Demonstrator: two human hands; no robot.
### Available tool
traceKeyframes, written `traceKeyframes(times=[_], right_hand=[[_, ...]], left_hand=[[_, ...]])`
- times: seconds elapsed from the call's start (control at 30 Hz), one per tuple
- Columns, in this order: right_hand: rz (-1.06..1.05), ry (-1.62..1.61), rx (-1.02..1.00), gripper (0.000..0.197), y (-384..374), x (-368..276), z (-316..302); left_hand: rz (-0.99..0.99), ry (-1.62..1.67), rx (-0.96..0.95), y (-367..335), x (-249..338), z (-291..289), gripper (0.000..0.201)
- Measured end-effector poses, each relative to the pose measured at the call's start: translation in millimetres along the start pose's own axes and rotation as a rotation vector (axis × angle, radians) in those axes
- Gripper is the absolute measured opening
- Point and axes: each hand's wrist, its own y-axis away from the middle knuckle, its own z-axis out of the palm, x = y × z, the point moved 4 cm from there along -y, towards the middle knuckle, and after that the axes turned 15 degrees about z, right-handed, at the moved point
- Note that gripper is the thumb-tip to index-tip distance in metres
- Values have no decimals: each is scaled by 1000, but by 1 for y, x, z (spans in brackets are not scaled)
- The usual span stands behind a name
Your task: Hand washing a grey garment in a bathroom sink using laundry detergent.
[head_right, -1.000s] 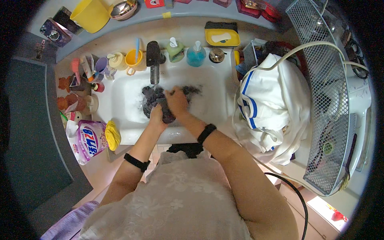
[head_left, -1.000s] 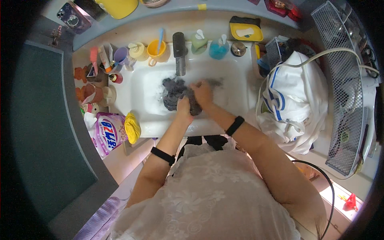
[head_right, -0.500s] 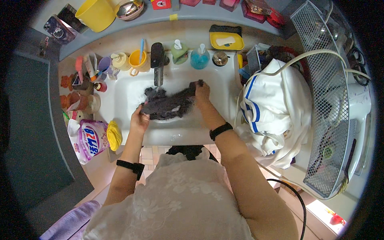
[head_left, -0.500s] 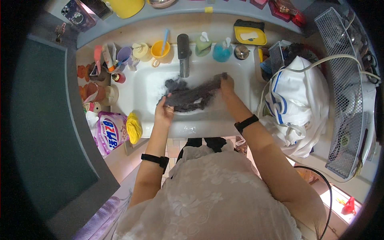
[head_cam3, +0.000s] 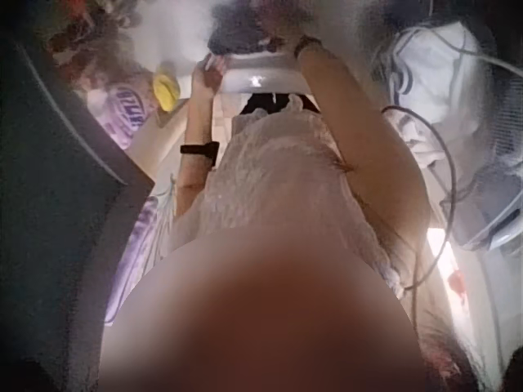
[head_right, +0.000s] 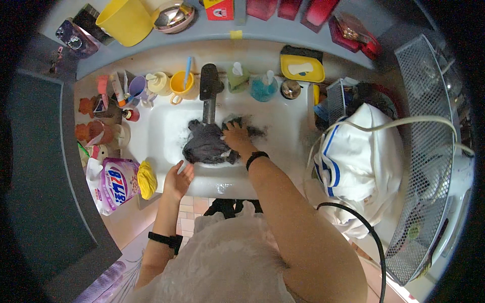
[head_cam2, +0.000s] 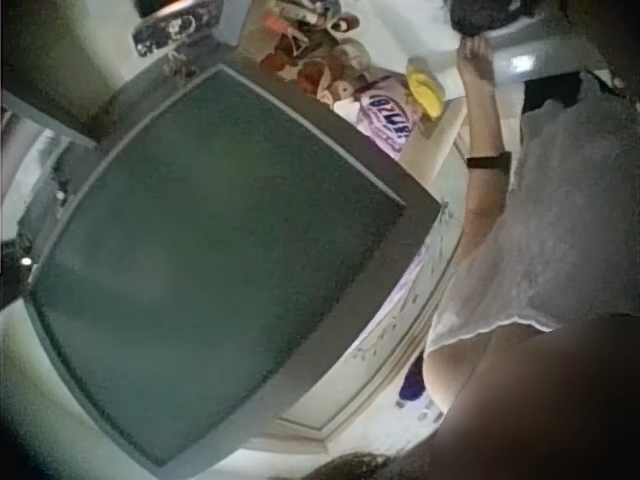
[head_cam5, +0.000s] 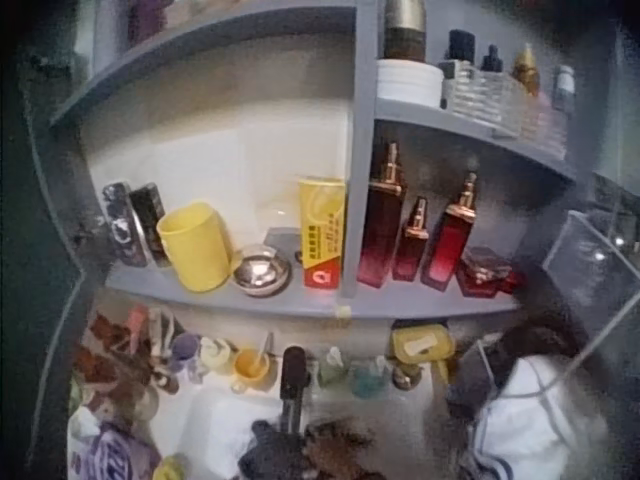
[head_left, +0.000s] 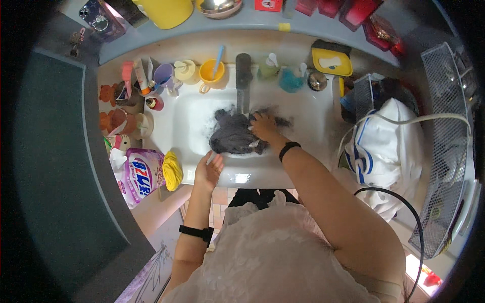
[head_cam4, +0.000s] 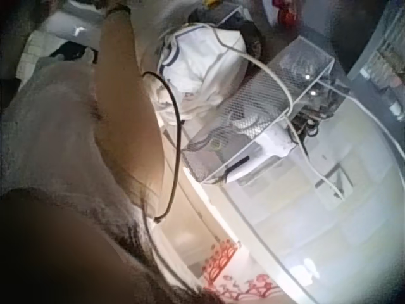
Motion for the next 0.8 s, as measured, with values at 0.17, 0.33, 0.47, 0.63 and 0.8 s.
traceKeyframes(times=[0.17,0.33,0.47,0.63,0.8], right_hand=[[261,21,31,27,-18,15,1],[316,105,143,32,-19,8,-21],[352,-521,276,31,-7,11,-2],[43,-1093,45,30,74,-81,-59],[212,-812,56,33,71,-78,-85]], left_hand=[[17,43,0,5,8,-2,27],[-61,129,9,2,-2,-4,25],[-199,128,-27,-6,-20,34,24],[-139,245,-327,-26,-35,74,42],[-175,397,-633,-42,-49,108,37]])
